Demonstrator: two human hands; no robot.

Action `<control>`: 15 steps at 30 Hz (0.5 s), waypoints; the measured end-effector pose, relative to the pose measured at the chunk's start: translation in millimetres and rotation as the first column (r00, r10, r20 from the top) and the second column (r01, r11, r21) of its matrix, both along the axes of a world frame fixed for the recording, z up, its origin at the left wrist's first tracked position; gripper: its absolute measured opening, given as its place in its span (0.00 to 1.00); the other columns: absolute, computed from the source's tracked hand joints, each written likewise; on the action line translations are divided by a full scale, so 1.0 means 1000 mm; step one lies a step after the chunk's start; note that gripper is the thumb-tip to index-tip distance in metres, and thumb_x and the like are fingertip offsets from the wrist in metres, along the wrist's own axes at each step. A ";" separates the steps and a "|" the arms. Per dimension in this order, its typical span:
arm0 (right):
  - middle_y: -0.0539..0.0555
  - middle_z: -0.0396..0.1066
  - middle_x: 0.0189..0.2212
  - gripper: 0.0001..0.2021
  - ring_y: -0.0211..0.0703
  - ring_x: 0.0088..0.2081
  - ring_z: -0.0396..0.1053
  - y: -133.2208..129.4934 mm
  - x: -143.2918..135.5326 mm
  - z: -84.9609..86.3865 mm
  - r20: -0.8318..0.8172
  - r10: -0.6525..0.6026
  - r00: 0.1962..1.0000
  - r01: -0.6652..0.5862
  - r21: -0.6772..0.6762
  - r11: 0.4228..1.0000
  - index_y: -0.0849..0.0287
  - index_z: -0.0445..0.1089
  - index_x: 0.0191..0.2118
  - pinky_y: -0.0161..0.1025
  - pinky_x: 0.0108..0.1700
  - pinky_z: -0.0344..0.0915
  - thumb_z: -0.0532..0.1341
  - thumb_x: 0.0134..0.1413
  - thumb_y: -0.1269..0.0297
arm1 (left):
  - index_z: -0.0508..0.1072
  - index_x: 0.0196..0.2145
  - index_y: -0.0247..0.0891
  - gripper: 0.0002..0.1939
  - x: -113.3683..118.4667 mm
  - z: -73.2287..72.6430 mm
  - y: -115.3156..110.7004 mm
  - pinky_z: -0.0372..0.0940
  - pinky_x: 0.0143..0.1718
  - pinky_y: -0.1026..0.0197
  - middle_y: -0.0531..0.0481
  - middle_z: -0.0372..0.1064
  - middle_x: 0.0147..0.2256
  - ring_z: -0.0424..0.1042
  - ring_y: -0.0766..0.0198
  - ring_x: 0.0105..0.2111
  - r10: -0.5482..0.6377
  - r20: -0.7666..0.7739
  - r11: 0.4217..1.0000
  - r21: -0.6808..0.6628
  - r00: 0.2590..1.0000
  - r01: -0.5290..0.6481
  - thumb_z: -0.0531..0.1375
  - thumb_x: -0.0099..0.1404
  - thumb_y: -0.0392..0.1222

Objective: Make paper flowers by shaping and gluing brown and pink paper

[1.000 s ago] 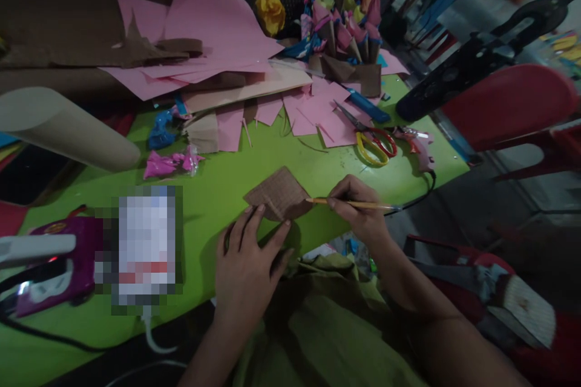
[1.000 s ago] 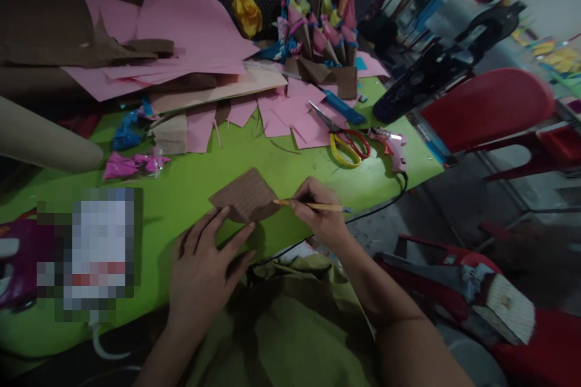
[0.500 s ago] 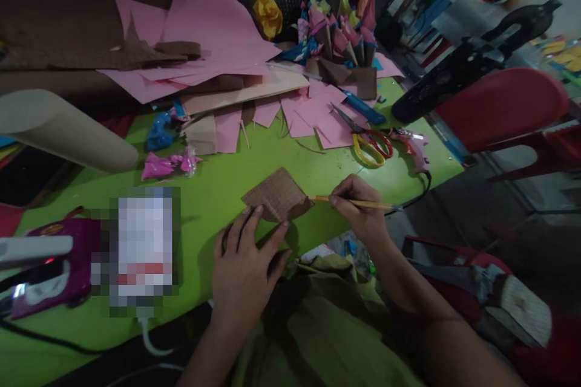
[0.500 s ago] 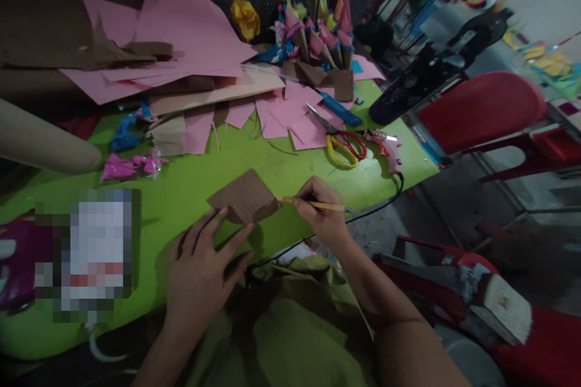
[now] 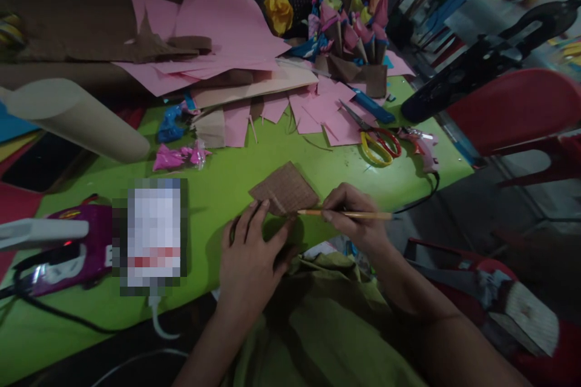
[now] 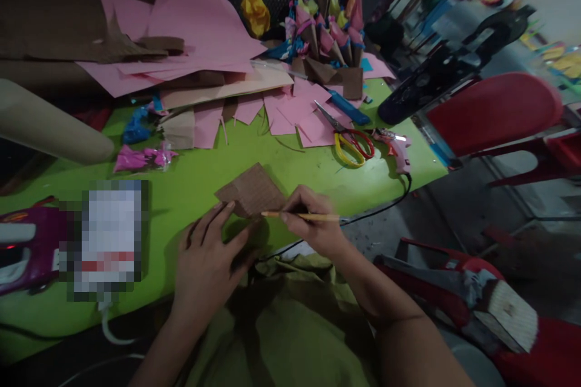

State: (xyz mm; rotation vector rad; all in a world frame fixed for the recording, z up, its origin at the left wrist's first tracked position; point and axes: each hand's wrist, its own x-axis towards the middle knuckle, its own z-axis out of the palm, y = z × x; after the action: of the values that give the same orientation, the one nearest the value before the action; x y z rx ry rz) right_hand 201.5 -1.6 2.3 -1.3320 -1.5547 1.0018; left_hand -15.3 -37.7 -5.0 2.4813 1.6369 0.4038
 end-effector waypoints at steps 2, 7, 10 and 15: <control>0.47 0.66 0.20 0.09 0.37 0.22 0.60 0.002 -0.007 -0.001 0.015 0.044 0.999 -0.044 -0.024 0.999 0.56 0.67 0.26 0.35 0.24 0.55 0.65 0.51 0.61 | 0.76 0.53 0.55 0.19 0.000 -0.001 0.000 0.62 0.55 0.39 0.41 0.63 0.63 0.63 0.43 0.61 0.000 0.005 1.000 0.005 1.000 0.000 0.62 0.65 0.50; 0.47 0.65 0.20 0.11 0.36 0.22 0.59 0.005 -0.014 -0.004 -0.008 0.083 0.997 -0.083 -0.015 0.996 0.57 0.66 0.25 0.34 0.24 0.54 0.65 0.54 0.59 | 0.77 0.51 0.53 0.18 0.000 -0.002 0.000 0.62 0.55 0.38 0.41 0.64 0.63 0.64 0.42 0.60 0.001 0.005 1.000 -0.004 1.000 -0.001 0.63 0.64 0.50; 0.47 0.65 0.19 0.11 0.35 0.22 0.59 0.005 -0.013 -0.005 -0.002 0.091 0.996 -0.091 -0.015 0.996 0.57 0.66 0.25 0.34 0.24 0.53 0.65 0.54 0.59 | 0.77 0.50 0.52 0.17 0.000 -0.001 -0.001 0.62 0.56 0.38 0.41 0.64 0.63 0.64 0.42 0.61 0.003 0.003 1.000 -0.006 1.000 -0.003 0.63 0.64 0.50; 0.47 0.66 0.20 0.10 0.35 0.22 0.60 0.005 -0.008 -0.005 0.026 0.073 0.997 -0.072 -0.027 0.997 0.57 0.66 0.26 0.34 0.24 0.54 0.64 0.53 0.61 | 0.78 0.50 0.52 0.16 0.000 0.001 -0.001 0.62 0.55 0.38 0.41 0.64 0.63 0.64 0.42 0.61 0.009 0.015 1.000 -0.007 1.000 -0.009 0.62 0.65 0.48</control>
State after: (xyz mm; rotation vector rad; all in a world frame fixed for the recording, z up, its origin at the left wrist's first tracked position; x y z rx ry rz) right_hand 193.2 3.5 -2.2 -1.3204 -1.6251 1.0562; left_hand -15.4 -38.9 -4.5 2.4608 1.6413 0.4165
